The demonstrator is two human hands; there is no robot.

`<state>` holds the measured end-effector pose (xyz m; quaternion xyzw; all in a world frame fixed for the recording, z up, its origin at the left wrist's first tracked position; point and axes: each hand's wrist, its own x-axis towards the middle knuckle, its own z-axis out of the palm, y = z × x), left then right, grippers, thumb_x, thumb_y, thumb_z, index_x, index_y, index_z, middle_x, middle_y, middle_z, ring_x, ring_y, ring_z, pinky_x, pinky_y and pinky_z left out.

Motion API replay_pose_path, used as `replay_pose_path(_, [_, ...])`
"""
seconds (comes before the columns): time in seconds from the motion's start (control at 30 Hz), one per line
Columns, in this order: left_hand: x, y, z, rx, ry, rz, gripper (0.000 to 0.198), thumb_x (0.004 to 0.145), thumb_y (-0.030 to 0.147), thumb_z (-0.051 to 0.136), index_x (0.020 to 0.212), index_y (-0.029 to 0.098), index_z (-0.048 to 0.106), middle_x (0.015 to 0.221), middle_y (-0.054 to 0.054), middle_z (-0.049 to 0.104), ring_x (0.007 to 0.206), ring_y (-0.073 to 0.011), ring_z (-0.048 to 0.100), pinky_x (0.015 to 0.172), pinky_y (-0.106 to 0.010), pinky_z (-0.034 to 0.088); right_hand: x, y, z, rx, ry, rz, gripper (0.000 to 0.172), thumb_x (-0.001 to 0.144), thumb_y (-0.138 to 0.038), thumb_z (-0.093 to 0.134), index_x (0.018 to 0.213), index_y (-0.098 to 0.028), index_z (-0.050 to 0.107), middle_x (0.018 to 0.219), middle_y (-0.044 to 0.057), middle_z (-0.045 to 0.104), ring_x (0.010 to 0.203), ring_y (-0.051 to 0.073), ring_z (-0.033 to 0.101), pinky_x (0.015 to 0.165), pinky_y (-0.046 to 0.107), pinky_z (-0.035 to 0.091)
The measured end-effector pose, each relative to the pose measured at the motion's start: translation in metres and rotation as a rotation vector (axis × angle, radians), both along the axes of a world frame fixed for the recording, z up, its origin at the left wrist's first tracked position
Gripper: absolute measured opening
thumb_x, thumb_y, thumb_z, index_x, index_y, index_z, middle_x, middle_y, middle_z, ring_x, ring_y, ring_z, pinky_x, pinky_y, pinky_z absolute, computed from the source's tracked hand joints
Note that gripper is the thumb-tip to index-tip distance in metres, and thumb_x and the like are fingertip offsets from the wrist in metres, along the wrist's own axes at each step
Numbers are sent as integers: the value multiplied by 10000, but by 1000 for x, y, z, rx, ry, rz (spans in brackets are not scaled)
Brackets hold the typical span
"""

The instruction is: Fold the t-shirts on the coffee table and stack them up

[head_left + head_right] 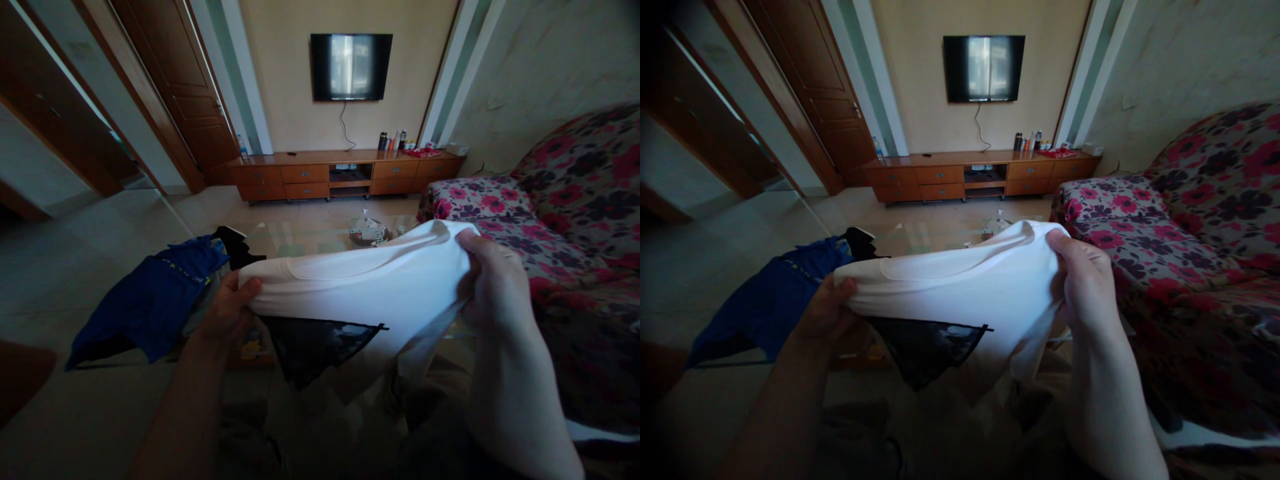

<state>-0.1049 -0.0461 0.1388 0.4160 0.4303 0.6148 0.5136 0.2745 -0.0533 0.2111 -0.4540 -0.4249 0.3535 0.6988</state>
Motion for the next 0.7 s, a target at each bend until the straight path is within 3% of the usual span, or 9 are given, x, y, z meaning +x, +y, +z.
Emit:
replay_pose_path(0.1, [-16, 3, 1, 32, 22, -67, 451, 622, 551, 914, 823, 187, 738, 697, -4, 697, 545, -126, 590, 490, -220, 476, 4, -7, 5, 172, -140, -161, 473, 866, -434, 757, 558, -195, 489, 519, -59, 370, 446, 70, 260, 422, 243, 173])
replay_pose_path(0.2, [-31, 7, 3, 51, 97, -7, 383, 671, 521, 896, 780, 196, 725, 645, 17, 660, 520, -110, 549, 474, -199, 423, 10, -12, 11, 342, -313, -332, 454, 889, -432, 734, 573, -185, 522, 569, -51, 344, 504, 81, 252, 489, 271, 159])
replay_pose_path(0.33, [-43, 8, 10, 4, 305, -62, 429, 674, 490, 902, 954, 187, 785, 777, -47, 740, 587, -148, 610, 497, -203, 425, 16, -15, 16, 419, -425, -470, 331, 896, -424, 719, 687, -179, 641, 630, -36, 419, 552, 100, 322, 553, 289, 223])
replay_pose_path(0.4, [-42, 5, 16, -90, 354, -179, 536, 695, 538, 875, 1086, 181, 788, 864, -91, 764, 603, -169, 628, 471, -206, 403, 16, -14, 16, 438, -443, -514, 299, 907, -412, 704, 730, -172, 678, 649, -28, 458, 566, 103, 350, 574, 293, 258])
replay_pose_path(0.5, [-34, -3, 23, -284, 477, -485, 585, 728, 575, 832, 1177, 206, 774, 1002, -116, 773, 704, -214, 674, 499, -223, 434, 14, -12, 16, 448, -464, -553, 317, 935, -414, 668, 734, -168, 681, 646, -29, 462, 566, 101, 356, 585, 289, 281])
replay_pose_path(0.6, [-24, -9, 22, -458, 699, -815, 526, 753, 628, 776, 1072, 209, 796, 922, -71, 760, 682, -189, 645, 518, -220, 434, 13, -10, 16, 495, -481, -616, 366, 940, -440, 650, 693, -170, 639, 615, -40, 435, 547, 96, 351, 566, 275, 277])
replay_pose_path(0.7, [-20, -9, 14, -450, 846, -939, 531, 793, 691, 699, 914, 179, 775, 776, -31, 683, 624, -148, 560, 505, -210, 398, 14, -8, 16, 558, -473, -675, 408, 928, -461, 649, 640, -181, 575, 575, -53, 374, 523, 95, 338, 554, 271, 272])
